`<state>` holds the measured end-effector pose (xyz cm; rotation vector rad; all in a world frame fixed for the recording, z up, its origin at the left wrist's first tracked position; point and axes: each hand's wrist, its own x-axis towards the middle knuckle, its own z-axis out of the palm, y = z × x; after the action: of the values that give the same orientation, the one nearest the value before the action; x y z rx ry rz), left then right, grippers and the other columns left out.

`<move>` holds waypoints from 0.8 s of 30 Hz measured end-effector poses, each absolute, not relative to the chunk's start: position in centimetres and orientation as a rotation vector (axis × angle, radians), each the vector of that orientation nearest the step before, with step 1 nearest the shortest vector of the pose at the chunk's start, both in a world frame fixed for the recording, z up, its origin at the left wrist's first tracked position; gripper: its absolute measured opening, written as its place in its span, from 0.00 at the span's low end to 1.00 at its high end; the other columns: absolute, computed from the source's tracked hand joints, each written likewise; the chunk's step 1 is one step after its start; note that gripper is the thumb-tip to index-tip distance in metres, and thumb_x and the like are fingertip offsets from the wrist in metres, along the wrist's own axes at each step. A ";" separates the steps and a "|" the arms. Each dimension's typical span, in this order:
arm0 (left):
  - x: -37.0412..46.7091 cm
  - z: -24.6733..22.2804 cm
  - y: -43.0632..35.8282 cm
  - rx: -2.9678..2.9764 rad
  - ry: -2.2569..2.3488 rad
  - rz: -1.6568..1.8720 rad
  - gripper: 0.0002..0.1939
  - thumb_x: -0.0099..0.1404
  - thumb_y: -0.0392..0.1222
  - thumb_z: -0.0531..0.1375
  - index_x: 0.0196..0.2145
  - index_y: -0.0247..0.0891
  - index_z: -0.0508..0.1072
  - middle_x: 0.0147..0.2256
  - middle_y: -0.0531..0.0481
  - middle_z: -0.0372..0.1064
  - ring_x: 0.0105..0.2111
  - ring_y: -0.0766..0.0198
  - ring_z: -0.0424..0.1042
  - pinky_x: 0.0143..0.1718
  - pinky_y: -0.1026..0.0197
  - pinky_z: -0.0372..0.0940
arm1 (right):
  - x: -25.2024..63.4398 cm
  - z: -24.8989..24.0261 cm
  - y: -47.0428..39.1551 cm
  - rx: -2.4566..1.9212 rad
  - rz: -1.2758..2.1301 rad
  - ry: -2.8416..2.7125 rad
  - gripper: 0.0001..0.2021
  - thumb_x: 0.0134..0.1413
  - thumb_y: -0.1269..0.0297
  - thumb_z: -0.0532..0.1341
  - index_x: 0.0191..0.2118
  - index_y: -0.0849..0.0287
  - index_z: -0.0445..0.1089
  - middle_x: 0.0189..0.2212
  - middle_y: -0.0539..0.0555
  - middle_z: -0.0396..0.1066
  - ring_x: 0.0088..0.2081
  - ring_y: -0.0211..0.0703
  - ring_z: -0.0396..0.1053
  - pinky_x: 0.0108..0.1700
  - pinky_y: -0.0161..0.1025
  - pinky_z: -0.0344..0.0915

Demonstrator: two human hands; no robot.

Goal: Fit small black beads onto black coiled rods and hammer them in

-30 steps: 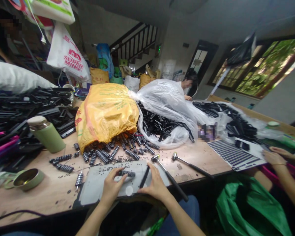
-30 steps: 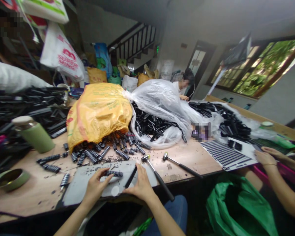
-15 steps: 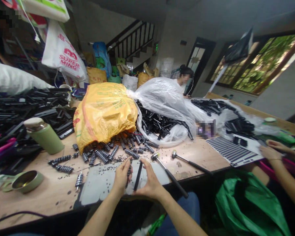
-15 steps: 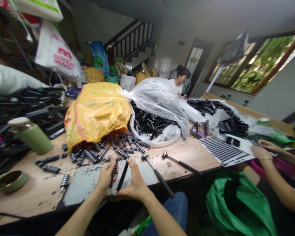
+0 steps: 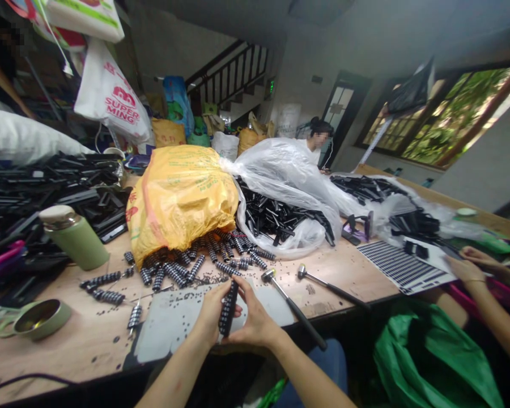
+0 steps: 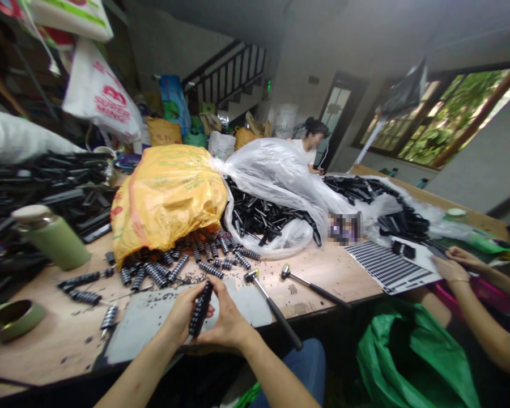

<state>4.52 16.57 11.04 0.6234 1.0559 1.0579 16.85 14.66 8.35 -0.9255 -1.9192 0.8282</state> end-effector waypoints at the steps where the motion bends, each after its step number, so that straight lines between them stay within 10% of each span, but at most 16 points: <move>1: 4.6 11.1 16.6 0.626 1.065 1.055 0.11 0.55 0.42 0.58 0.35 0.33 0.69 0.19 0.55 0.64 0.14 0.67 0.66 0.14 0.65 0.63 | 16.9 8.4 14.7 -0.925 0.836 -1.913 0.57 0.26 0.63 0.71 0.61 0.57 0.35 0.59 0.61 0.42 0.60 0.52 0.44 0.61 0.47 0.45; 14: 4.7 9.7 18.0 0.697 1.190 0.932 0.11 0.58 0.43 0.54 0.33 0.32 0.69 0.21 0.51 0.66 0.16 0.67 0.66 0.18 0.62 0.65 | 16.2 7.2 15.2 -1.070 0.833 -1.832 0.51 0.24 0.68 0.69 0.58 0.58 0.41 0.55 0.59 0.50 0.56 0.49 0.51 0.59 0.44 0.50; 19: 4.8 5.9 17.4 1.644 1.277 1.094 0.17 0.54 0.39 0.57 0.43 0.37 0.71 0.33 0.46 0.67 0.35 0.60 0.67 0.39 0.54 0.65 | 15.6 4.3 15.2 -1.349 0.560 -1.824 0.46 0.29 0.69 0.64 0.58 0.64 0.44 0.54 0.65 0.52 0.56 0.56 0.49 0.58 0.53 0.48; 24: 4.6 2.1 16.8 2.330 1.234 0.924 0.22 0.56 0.29 0.49 0.49 0.36 0.67 0.36 0.43 0.66 0.37 0.60 0.65 0.39 0.54 0.64 | 17.7 2.6 14.4 -1.506 0.495 -1.888 0.40 0.39 0.68 0.61 0.59 0.60 0.43 0.55 0.63 0.51 0.57 0.56 0.48 0.56 0.54 0.51</move>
<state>4.61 16.80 2.08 2.3305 1.2343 0.9244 17.73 14.40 2.59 -1.5059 -1.8875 0.4948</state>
